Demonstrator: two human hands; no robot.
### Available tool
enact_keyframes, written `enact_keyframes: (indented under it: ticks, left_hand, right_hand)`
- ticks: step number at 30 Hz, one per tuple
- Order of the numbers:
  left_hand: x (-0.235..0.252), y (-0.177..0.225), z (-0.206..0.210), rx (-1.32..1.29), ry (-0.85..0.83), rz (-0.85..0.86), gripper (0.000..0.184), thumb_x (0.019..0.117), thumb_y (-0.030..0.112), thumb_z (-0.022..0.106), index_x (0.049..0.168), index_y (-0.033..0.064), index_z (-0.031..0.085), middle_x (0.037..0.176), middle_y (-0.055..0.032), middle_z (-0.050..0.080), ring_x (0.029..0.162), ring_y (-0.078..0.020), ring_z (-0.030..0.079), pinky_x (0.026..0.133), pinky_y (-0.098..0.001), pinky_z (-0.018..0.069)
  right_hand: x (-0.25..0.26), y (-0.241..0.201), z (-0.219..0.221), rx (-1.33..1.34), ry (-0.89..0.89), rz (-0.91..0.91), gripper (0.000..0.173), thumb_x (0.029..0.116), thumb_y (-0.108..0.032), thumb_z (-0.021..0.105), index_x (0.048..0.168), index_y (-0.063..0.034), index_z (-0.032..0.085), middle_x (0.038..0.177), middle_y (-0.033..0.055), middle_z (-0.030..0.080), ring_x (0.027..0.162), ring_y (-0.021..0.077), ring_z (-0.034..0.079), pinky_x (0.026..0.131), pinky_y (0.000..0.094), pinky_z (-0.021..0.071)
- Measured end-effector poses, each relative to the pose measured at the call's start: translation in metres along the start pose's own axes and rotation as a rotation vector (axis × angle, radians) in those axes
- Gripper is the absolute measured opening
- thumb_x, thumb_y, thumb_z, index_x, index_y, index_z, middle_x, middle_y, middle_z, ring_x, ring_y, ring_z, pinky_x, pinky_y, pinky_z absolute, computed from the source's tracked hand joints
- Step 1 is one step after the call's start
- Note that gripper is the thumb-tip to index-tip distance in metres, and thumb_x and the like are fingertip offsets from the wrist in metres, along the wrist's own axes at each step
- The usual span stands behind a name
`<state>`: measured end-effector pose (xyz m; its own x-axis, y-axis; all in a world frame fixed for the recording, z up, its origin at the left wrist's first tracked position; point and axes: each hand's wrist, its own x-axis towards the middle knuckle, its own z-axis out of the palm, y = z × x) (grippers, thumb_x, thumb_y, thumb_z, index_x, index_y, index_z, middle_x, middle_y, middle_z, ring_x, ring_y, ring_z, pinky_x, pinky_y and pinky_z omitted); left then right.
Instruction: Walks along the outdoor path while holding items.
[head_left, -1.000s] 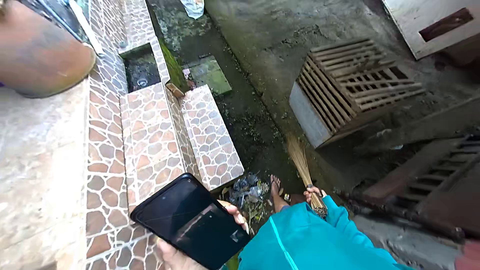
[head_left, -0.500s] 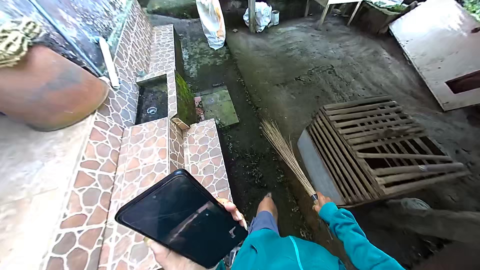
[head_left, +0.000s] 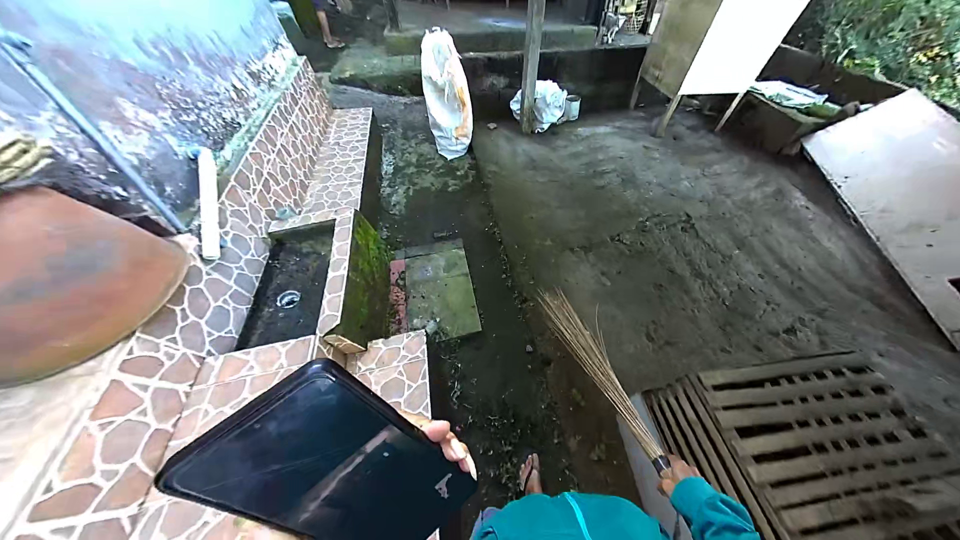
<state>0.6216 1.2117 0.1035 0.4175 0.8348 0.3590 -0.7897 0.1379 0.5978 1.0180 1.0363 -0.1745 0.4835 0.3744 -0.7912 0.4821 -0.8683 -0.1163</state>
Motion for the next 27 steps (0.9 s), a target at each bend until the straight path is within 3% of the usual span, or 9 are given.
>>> enact_keyframes:
  ticks: [5,13,17,22,27]
  left_hand:
    - [0.087,-0.003,-0.005,-0.029,0.004,0.000,0.096,0.0825,0.085,0.044,0.125,0.0022,0.068,0.111,-0.0179,0.073,0.099,-0.0288,0.073,0.085,-0.0443,0.0597]
    - [0.203,-0.009,-0.048,0.038,0.086,0.027,0.093,0.0824,0.083,0.048,0.125,0.0023,0.067,0.105,-0.0165,0.074,0.095,-0.0280,0.073,0.083,-0.0446,0.0601]
    - [0.286,-0.020,-0.095,0.085,0.103,0.085,0.094,0.0825,0.084,0.046,0.124,0.0023,0.067,0.104,-0.0151,0.074,0.094,-0.0267,0.073,0.083,-0.0443,0.0601]
    - [0.428,-0.018,-0.123,0.149,0.106,0.131,0.091,0.0846,0.082,0.046,0.123,0.0023,0.067,0.103,-0.0123,0.073,0.092,-0.0241,0.073,0.080,-0.0414,0.0603]
    - [0.505,-0.023,-0.146,0.186,0.101,0.133,0.087,0.0861,0.079,0.048,0.123,0.0024,0.067,0.104,-0.0125,0.073,0.092,-0.0237,0.073,0.080,-0.0399,0.0604]
  right_hand:
    - [0.057,-0.034,-0.053,-0.042,0.023,0.040,0.064,0.0913,-0.021,0.074,0.144,0.0055,0.049,0.139,0.0281,0.059,0.133,0.0397,0.056,0.112,0.0557,0.0438]
    - [0.155,-0.140,-0.119,-0.056,0.034,0.047,0.060,0.0925,-0.023,0.072,0.143,0.0038,0.052,0.138,0.0275,0.060,0.133,0.0397,0.056,0.111,0.0556,0.0446]
    - [0.226,-0.218,-0.164,-0.056,0.024,0.013,0.062,0.0915,-0.025,0.073,0.143,0.0028,0.052,0.136,0.0258,0.062,0.131,0.0380,0.059,0.110,0.0554,0.0462]
    - [0.307,-0.353,-0.251,-0.068,0.017,-0.072,0.062,0.0927,-0.024,0.071,0.144,0.0034,0.050,0.138,0.0260,0.061,0.133,0.0377,0.057,0.111,0.0548,0.0453]
    - [0.342,-0.479,-0.340,-0.140,0.029,-0.150,0.066,0.0947,-0.017,0.069,0.151,0.0025,0.041,0.143,0.0275,0.056,0.136,0.0395,0.054,0.113,0.0543,0.0440]
